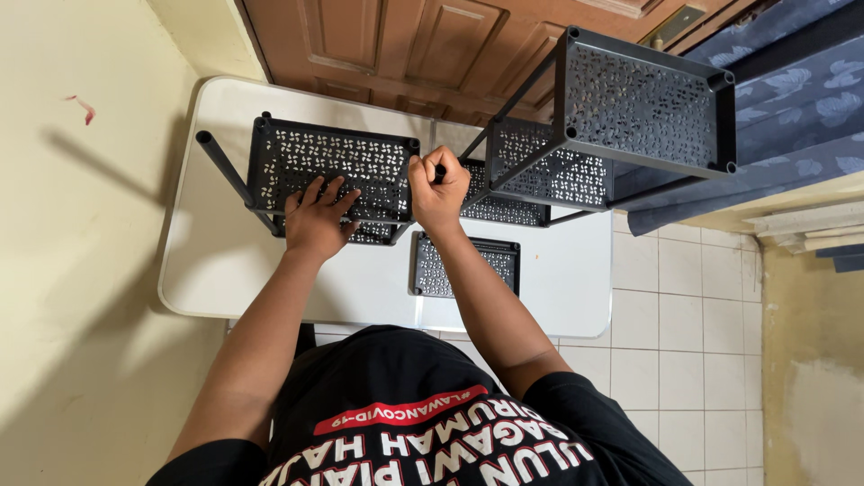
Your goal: The person assembles a black plastic shelving unit by inserting vertical poles into the corners of perforated trays and securing them with small plastic connectors. The person works on a white table, stacking trays and poles to build the structure.
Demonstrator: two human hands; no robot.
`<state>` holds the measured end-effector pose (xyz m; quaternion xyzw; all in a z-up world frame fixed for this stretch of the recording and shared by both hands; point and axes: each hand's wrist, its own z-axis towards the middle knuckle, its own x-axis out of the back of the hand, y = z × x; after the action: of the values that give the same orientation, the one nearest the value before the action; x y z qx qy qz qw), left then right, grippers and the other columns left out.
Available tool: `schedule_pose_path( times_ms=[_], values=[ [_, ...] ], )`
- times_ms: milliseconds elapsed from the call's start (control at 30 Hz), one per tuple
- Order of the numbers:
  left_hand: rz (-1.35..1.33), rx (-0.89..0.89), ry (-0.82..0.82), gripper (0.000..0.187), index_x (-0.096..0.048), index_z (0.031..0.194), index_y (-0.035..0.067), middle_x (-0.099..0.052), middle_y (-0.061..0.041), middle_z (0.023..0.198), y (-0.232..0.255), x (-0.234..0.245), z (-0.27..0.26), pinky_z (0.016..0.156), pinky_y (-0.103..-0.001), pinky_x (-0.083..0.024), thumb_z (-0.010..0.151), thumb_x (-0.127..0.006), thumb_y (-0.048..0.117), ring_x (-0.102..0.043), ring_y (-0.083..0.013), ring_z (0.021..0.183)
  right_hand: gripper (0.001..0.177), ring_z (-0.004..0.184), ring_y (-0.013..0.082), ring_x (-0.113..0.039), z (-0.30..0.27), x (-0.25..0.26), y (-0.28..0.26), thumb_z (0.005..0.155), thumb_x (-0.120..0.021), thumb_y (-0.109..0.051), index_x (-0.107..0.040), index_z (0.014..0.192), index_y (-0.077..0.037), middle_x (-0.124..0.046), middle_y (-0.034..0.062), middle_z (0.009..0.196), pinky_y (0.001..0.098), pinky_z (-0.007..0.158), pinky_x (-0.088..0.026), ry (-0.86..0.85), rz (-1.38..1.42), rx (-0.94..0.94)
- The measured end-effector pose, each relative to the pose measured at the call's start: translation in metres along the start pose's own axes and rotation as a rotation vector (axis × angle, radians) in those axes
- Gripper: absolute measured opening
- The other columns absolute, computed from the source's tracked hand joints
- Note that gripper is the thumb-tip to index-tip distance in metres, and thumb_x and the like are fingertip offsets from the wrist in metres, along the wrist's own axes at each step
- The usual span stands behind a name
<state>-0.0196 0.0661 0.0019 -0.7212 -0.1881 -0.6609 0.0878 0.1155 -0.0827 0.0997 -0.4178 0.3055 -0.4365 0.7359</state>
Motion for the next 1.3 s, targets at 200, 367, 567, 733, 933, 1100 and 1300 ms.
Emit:
schedule_pose_path(
  times_ms=[200, 367, 567, 733, 933, 1100, 1300],
  values=[
    [0.004, 0.002, 0.001, 0.058, -0.052, 0.146, 0.042, -0.038, 0.006, 0.162, 0.000, 0.003, 0.002, 0.117, -0.050, -0.020, 0.090, -0.064, 0.052, -0.029, -0.0221, 0.150, 0.037, 0.060, 0.0005, -0.033, 0.003, -0.002, 0.000, 0.094, -0.061, 0.011, -0.037, 0.073, -0.008, -0.040, -0.0075, 0.063, 0.0218, 0.053, -0.030, 0.008, -0.013, 0.011],
    [0.005, -0.002, 0.022, 0.057, -0.053, 0.145, 0.041, -0.041, 0.006, 0.161, 0.000, 0.004, 0.003, 0.118, -0.049, -0.021, 0.090, -0.066, 0.050, -0.030, -0.0225, 0.150, 0.036, 0.061, 0.0016, -0.033, 0.007, 0.000, -0.001, 0.088, -0.058, 0.014, -0.034, 0.072, -0.008, -0.041, -0.0052, 0.065, 0.0221, 0.053, -0.032, -0.086, 0.014, 0.037],
    [0.008, -0.001, 0.037, 0.056, -0.055, 0.144, 0.041, -0.043, 0.006, 0.160, -0.001, 0.003, 0.003, 0.117, -0.049, -0.021, 0.090, -0.066, 0.050, -0.032, -0.0225, 0.149, 0.035, 0.062, 0.0022, -0.031, 0.010, 0.004, -0.001, 0.086, -0.056, 0.015, -0.033, 0.072, -0.008, -0.039, -0.0050, 0.066, 0.0219, 0.054, -0.032, -0.152, 0.115, -0.011],
    [0.019, 0.014, 0.045, 0.057, -0.056, 0.144, 0.042, -0.042, 0.007, 0.160, 0.000, 0.002, 0.004, 0.118, -0.048, -0.021, 0.089, -0.067, 0.051, -0.032, -0.0217, 0.149, 0.035, 0.062, 0.0024, -0.032, 0.008, 0.001, 0.000, 0.086, -0.056, 0.015, -0.034, 0.072, -0.008, -0.042, -0.0041, 0.068, 0.0222, 0.054, -0.034, -0.110, 0.064, 0.018],
    [0.026, 0.030, 0.033, 0.056, -0.054, 0.143, 0.044, -0.040, 0.007, 0.162, 0.002, -0.001, 0.004, 0.116, -0.050, -0.022, 0.089, -0.065, 0.052, -0.031, -0.0221, 0.149, 0.033, 0.062, 0.0019, -0.034, 0.008, 0.003, 0.005, 0.088, -0.054, 0.016, -0.035, 0.073, -0.008, -0.042, -0.0047, 0.068, 0.0232, 0.054, -0.035, -0.107, 0.097, 0.028],
    [0.034, 0.002, 0.032, 0.058, -0.052, 0.146, 0.040, -0.039, 0.005, 0.162, -0.001, -0.009, 0.007, 0.115, -0.049, -0.023, 0.091, -0.063, 0.051, -0.030, -0.0243, 0.149, 0.030, 0.063, 0.0017, -0.029, 0.011, 0.002, 0.013, 0.088, -0.050, 0.016, -0.036, 0.075, -0.008, -0.040, -0.0053, 0.071, 0.0224, 0.054, -0.028, -0.074, 0.211, -0.002],
    [0.023, -0.068, 0.076, 0.058, -0.051, 0.148, 0.039, -0.038, 0.002, 0.162, -0.005, -0.015, 0.008, 0.114, -0.053, -0.026, 0.092, -0.061, 0.045, -0.031, -0.0266, 0.148, 0.031, 0.064, 0.0015, -0.029, 0.004, 0.002, 0.008, 0.089, -0.051, 0.016, -0.036, 0.077, -0.008, -0.041, -0.0056, 0.071, 0.0226, 0.055, -0.028, -0.005, 0.075, 0.035]
  ],
)
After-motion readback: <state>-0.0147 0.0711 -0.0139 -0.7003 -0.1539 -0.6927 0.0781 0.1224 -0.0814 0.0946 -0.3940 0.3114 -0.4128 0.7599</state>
